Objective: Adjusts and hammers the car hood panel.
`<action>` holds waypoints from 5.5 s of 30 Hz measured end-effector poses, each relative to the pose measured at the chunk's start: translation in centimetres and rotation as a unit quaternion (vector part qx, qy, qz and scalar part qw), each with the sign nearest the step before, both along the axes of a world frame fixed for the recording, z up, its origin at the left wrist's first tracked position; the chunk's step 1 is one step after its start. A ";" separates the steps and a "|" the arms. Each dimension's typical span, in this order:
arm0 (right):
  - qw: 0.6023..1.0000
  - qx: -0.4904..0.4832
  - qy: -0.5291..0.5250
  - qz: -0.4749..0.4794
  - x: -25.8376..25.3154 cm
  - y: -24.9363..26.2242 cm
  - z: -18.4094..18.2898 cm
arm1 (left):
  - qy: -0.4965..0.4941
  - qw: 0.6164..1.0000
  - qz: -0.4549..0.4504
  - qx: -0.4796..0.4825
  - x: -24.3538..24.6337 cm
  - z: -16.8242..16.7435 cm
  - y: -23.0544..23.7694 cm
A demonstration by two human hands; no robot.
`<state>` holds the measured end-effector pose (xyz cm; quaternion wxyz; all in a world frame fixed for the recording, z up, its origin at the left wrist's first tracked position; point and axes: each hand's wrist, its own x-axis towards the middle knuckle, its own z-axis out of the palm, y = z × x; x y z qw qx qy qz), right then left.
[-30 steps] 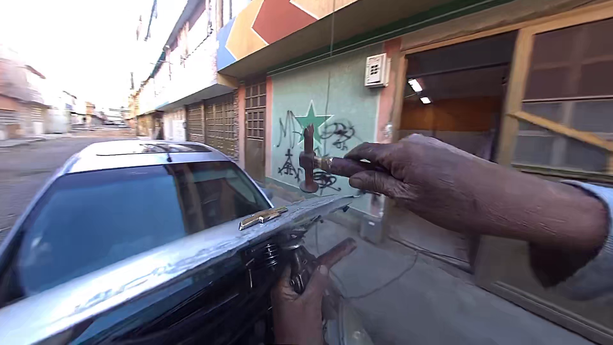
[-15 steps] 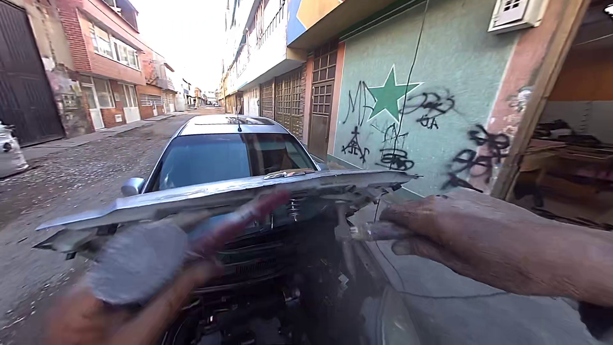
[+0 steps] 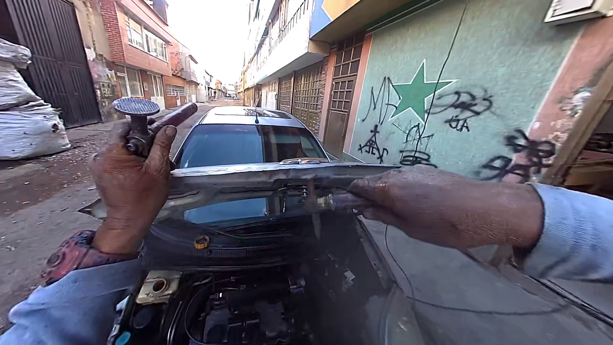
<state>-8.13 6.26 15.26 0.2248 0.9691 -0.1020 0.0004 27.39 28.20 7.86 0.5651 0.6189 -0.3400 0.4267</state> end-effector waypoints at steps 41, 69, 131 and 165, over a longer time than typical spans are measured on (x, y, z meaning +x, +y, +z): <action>0.956 0.283 0.071 -0.028 -0.8 2.8 -3.6 | 0.010 0.998 0.060 0.017 0.3 0.6 -1.0; 0.954 0.297 -0.035 0.014 -2.0 1.6 -3.8 | 0.023 0.995 0.063 0.068 0.8 0.6 -0.4; 0.923 0.276 -0.260 -0.059 -3.3 -2.4 7.2 | -0.185 0.976 0.054 0.101 -8.3 2.0 -10.4; 0.945 0.258 -0.198 -0.010 -2.2 -6.8 9.2 | -0.148 0.977 0.137 0.072 -11.4 2.0 -14.6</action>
